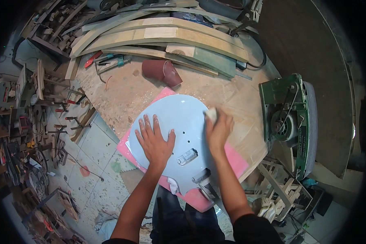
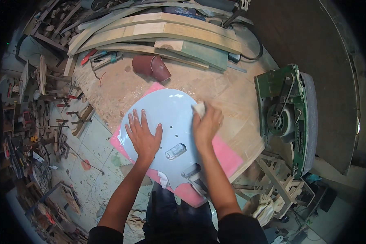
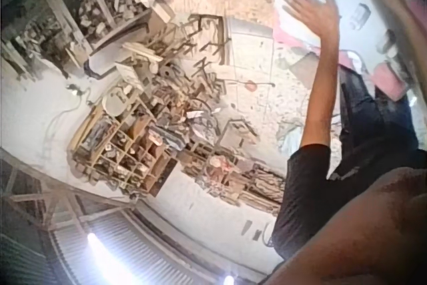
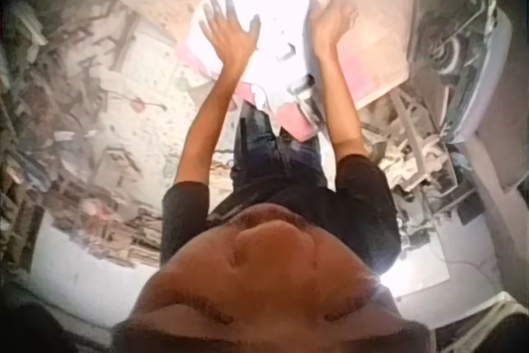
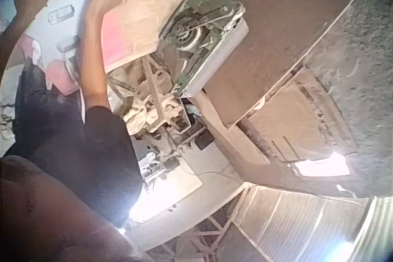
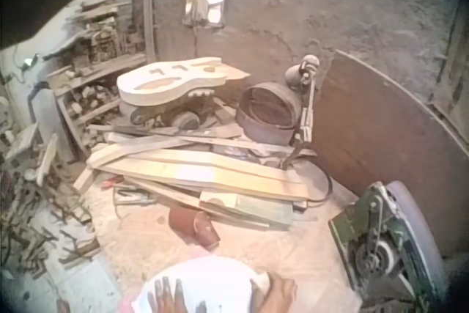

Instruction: The person is sanding the surface and neck of a light-colored guitar body with a sanding block. They move the block back and forth along the flat surface and the side edges of the instrument.

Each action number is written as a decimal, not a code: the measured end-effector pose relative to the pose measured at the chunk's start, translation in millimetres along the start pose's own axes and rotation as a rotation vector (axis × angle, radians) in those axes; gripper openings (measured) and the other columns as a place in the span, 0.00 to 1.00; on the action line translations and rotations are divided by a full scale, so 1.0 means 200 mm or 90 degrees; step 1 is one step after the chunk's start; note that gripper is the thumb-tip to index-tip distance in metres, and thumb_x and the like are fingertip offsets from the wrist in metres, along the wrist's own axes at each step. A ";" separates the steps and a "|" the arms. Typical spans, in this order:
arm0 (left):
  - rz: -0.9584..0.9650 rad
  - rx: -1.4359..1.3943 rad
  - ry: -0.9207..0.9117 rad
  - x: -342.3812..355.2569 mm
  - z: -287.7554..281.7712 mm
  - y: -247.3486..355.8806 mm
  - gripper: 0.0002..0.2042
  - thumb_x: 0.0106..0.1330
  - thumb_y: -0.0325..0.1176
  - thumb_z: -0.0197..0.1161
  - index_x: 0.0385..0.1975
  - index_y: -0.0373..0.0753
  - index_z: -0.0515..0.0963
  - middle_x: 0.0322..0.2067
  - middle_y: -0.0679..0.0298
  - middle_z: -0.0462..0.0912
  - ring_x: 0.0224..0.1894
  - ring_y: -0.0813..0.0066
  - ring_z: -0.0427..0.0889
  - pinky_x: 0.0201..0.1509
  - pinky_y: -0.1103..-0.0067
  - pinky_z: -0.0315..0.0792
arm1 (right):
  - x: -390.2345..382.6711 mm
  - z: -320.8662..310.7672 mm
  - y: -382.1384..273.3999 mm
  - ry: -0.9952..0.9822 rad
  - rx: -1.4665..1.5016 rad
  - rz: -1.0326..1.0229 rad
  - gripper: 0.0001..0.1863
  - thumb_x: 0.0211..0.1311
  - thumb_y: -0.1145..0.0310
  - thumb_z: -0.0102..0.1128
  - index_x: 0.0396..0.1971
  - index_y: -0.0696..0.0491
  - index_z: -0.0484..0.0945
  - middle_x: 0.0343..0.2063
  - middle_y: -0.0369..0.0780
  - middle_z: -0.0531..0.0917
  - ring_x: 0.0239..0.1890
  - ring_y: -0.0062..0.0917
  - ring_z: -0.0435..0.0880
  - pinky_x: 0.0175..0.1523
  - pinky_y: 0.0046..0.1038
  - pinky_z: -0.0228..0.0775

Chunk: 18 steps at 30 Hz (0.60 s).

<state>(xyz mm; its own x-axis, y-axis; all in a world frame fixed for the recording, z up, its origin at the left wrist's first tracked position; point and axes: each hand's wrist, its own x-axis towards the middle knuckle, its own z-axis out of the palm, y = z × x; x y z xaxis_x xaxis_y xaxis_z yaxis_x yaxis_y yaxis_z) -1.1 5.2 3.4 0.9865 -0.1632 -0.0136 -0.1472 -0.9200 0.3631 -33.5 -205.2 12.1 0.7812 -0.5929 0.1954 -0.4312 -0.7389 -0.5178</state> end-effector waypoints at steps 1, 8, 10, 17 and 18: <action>0.003 -0.011 0.002 0.01 0.01 0.02 0.41 0.68 0.55 0.64 0.77 0.37 0.66 0.80 0.44 0.57 0.84 0.44 0.48 0.84 0.46 0.35 | 0.10 0.02 -0.01 -0.011 -0.017 0.013 0.30 0.62 0.68 0.73 0.63 0.58 0.76 0.52 0.53 0.76 0.58 0.52 0.73 0.65 0.50 0.63; -0.003 0.012 0.008 0.01 -0.02 -0.04 0.41 0.68 0.55 0.64 0.76 0.36 0.67 0.80 0.44 0.57 0.84 0.45 0.48 0.84 0.47 0.35 | -0.27 -0.09 0.00 -0.074 0.066 0.040 0.30 0.63 0.68 0.72 0.64 0.58 0.76 0.52 0.53 0.76 0.58 0.51 0.73 0.66 0.48 0.64; 0.000 0.008 0.005 0.01 -0.03 -0.01 0.40 0.68 0.53 0.64 0.77 0.36 0.65 0.80 0.44 0.57 0.84 0.44 0.48 0.84 0.47 0.36 | -0.18 -0.07 0.00 -0.058 0.040 0.016 0.30 0.62 0.67 0.72 0.64 0.58 0.77 0.51 0.53 0.76 0.58 0.51 0.73 0.66 0.48 0.64; 0.013 -0.011 0.018 0.00 0.02 -0.01 0.40 0.68 0.55 0.64 0.76 0.36 0.67 0.80 0.44 0.58 0.84 0.44 0.49 0.84 0.46 0.36 | 0.06 0.04 -0.01 -0.036 0.026 -0.054 0.31 0.61 0.65 0.74 0.64 0.57 0.77 0.50 0.52 0.76 0.57 0.52 0.73 0.65 0.50 0.62; 0.008 -0.009 0.023 0.01 0.01 -0.02 0.40 0.68 0.55 0.64 0.76 0.36 0.67 0.80 0.44 0.58 0.84 0.44 0.49 0.84 0.46 0.36 | -0.03 0.02 -0.01 -0.037 0.030 -0.060 0.31 0.61 0.65 0.74 0.64 0.57 0.77 0.50 0.52 0.76 0.57 0.52 0.73 0.65 0.50 0.62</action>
<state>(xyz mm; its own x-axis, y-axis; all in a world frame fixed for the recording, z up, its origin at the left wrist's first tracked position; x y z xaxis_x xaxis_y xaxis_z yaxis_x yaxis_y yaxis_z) 0.7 7.6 -0.4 0.9866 -0.1614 0.0253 -0.1589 -0.9127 0.3764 -35.5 -198.9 9.4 0.8425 -0.5012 0.1978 -0.3341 -0.7739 -0.5379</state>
